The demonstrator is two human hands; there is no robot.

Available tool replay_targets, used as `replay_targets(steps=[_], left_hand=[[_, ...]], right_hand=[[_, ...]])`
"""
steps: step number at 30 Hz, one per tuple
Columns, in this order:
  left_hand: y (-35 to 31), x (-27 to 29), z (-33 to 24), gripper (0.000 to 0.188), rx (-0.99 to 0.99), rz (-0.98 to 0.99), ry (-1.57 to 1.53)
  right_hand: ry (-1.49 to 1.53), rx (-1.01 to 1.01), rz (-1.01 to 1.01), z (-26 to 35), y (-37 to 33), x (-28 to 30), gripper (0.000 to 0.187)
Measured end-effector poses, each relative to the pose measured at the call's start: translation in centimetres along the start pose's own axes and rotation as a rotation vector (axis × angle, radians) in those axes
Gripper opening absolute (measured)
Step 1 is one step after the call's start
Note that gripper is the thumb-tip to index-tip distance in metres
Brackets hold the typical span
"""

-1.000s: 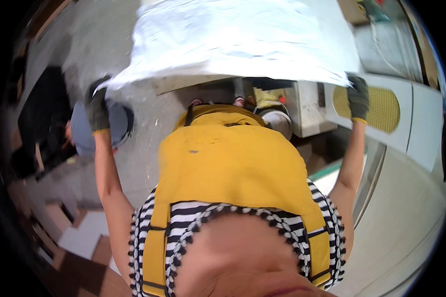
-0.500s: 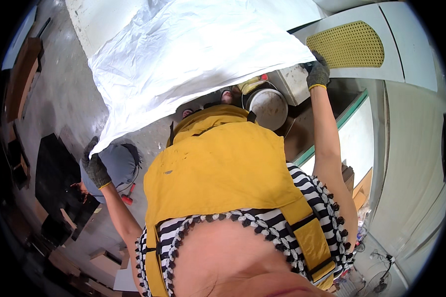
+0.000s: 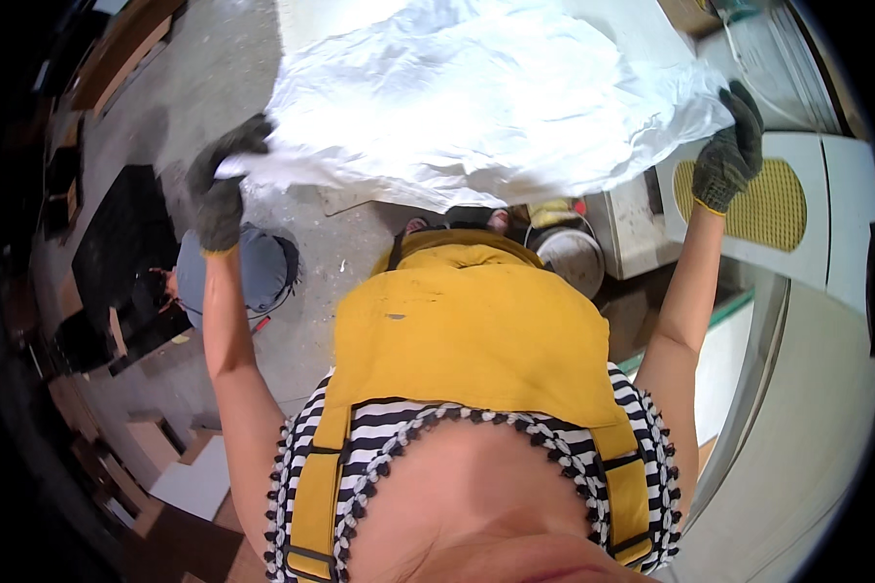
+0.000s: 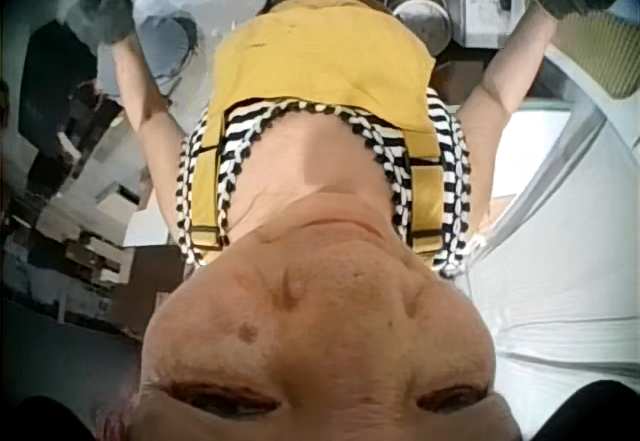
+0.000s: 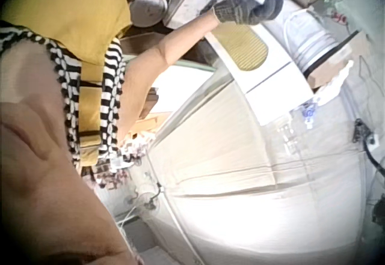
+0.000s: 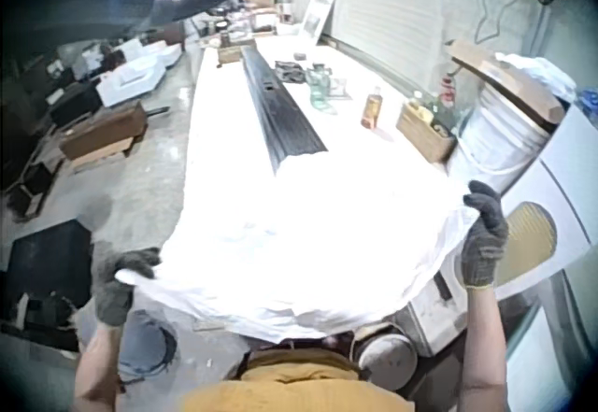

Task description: The person stacks black wood panels on a wooden pallet in a workshop. They then retrieve a white plastic sheet from a cabinet and spread it over a workbench, smoothing it out with their hands.

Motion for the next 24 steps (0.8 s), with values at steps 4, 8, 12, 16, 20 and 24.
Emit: replay_targets(steps=[4, 8, 12, 16, 20, 24], left_hand=[[4.4, -4.5, -3.1, 0.046, -0.106, 0.216, -0.131], [8.3, -9.6, -5.0, 0.024, -0.363, 0.352, -0.255], [11.0, -11.7, -5.2, 0.024, -0.553, 0.311, -0.003], [10.6, -13.4, -4.9, 0.038, -0.205, 0.490, -0.345], [11.0, -14.1, -4.1, 0.031, -0.079, 0.480, -0.307], [11.2, -14.9, -5.0, 0.036, -0.127, 0.463, -0.161]], right_hand=[[0.473, 0.151, 0.248, 4.3, 4.1, -11.0, 0.035], [0.664, 0.089, 0.284, 7.8, 3.8, -17.1, 0.047], [0.763, 0.065, 0.154, 9.2, 3.0, -18.7, 0.029], [0.604, -0.013, 0.175, 10.3, 2.4, -18.8, 0.038], [0.613, -0.109, 0.088, 12.2, 3.0, -18.8, 0.034], [0.313, -0.094, 0.113, 10.1, 2.6, -18.3, 0.058]])
Point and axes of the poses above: each hand's wrist, its own y-axis towards the middle knuckle, its own x-axis out of the back of the hand, z = x × y, the point moved 1 cm from there along y, towards the middle knuckle, and after that the axes turned 13 degrees about x, right-handed, at the moved point
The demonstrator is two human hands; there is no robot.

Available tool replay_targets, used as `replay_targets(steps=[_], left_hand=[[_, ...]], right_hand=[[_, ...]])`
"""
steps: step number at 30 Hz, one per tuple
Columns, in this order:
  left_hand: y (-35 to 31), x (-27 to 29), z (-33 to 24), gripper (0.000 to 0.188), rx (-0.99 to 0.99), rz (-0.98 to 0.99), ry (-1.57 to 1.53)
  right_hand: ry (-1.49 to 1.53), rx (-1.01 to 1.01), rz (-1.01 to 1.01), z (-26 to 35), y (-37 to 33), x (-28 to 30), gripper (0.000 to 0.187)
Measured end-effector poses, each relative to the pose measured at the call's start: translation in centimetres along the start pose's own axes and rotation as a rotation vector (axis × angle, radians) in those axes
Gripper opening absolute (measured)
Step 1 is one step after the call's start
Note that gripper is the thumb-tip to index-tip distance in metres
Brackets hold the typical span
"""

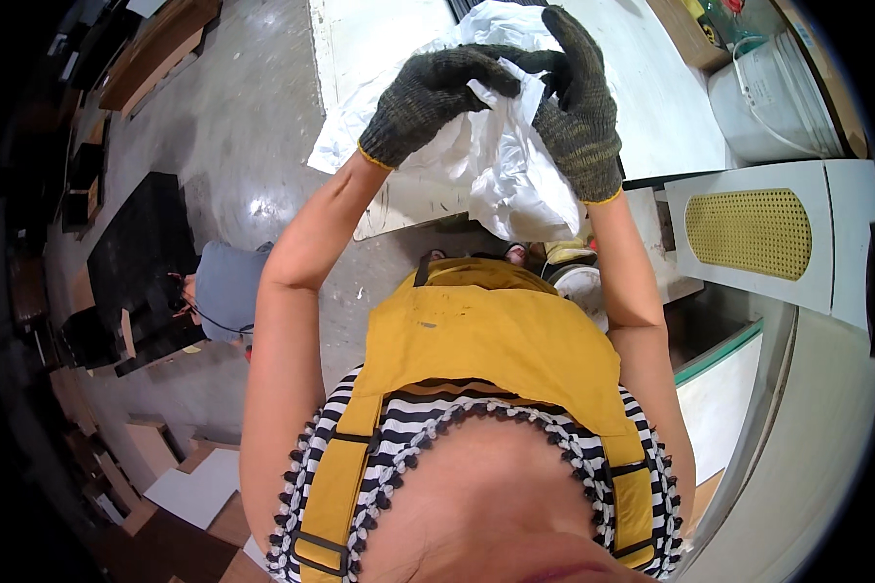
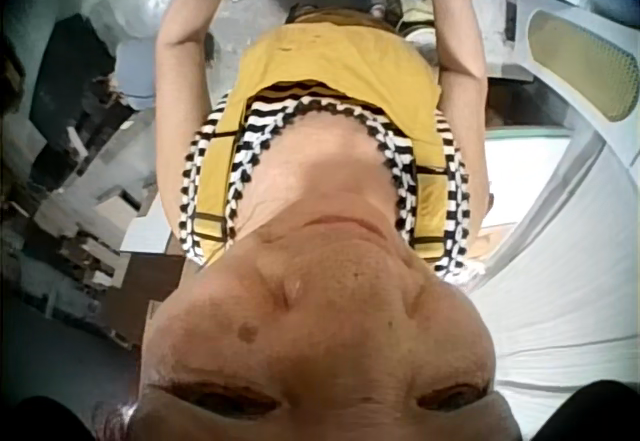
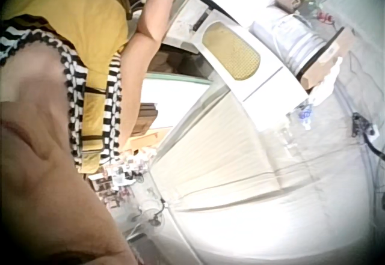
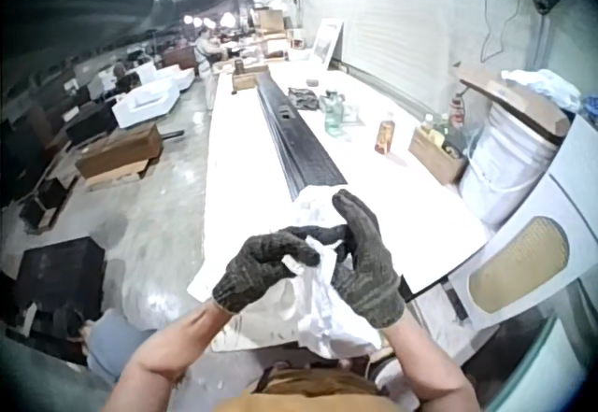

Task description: The person stacks black wood panels on a wooden pallet in a workshop. They then retrieve a white plastic sheet from a cabinet and spread it over a workbench, smoothing it out with their hands.

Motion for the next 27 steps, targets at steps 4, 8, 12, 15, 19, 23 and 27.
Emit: replay_targets(steps=[4, 8, 12, 15, 19, 23, 27], left_hand=[[0.5, -0.4, 0.4, 0.053, -0.024, -0.091, 0.135], [1.6, -1.0, 0.3, 0.053, -0.130, 0.052, 0.122], [2.5, -0.1, 1.6, 0.046, -0.103, 0.076, 0.213], [2.8, 0.7, 1.0, 0.040, -0.016, -0.007, 0.263], [3.6, 3.5, 2.2, 0.025, 0.232, -0.090, -0.350], [4.5, 3.2, 0.1, 0.022, 0.218, -0.079, -0.293], [4.7, 3.9, -1.3, 0.020, 0.159, -0.100, -0.264]], right_hand=[[-0.077, -0.123, 0.138, 0.3, 0.6, 0.5, 0.069], [-0.050, -0.185, 0.214, -3.9, -0.8, 0.4, 0.075], [0.143, -0.457, 0.178, -3.9, -0.2, -0.1, 0.078], [0.427, -0.353, -0.090, -3.7, -0.7, 1.6, 0.068], [-0.085, -0.067, -0.140, 0.2, -2.4, 6.0, 0.029], [-0.314, 0.276, 0.659, 6.2, -6.9, 6.6, 0.036], [-0.365, 0.246, 0.865, 6.9, -9.2, 2.5, 0.040]])
Point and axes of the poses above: each hand's wrist, its own y-axis towards the middle knuckle, its own x-axis out of the back of the hand, z = x × y, the point moved 1 cm from there along y, towards the middle knuckle, and after that the axes turned 13 degrees about x, right-handed, at the moved point
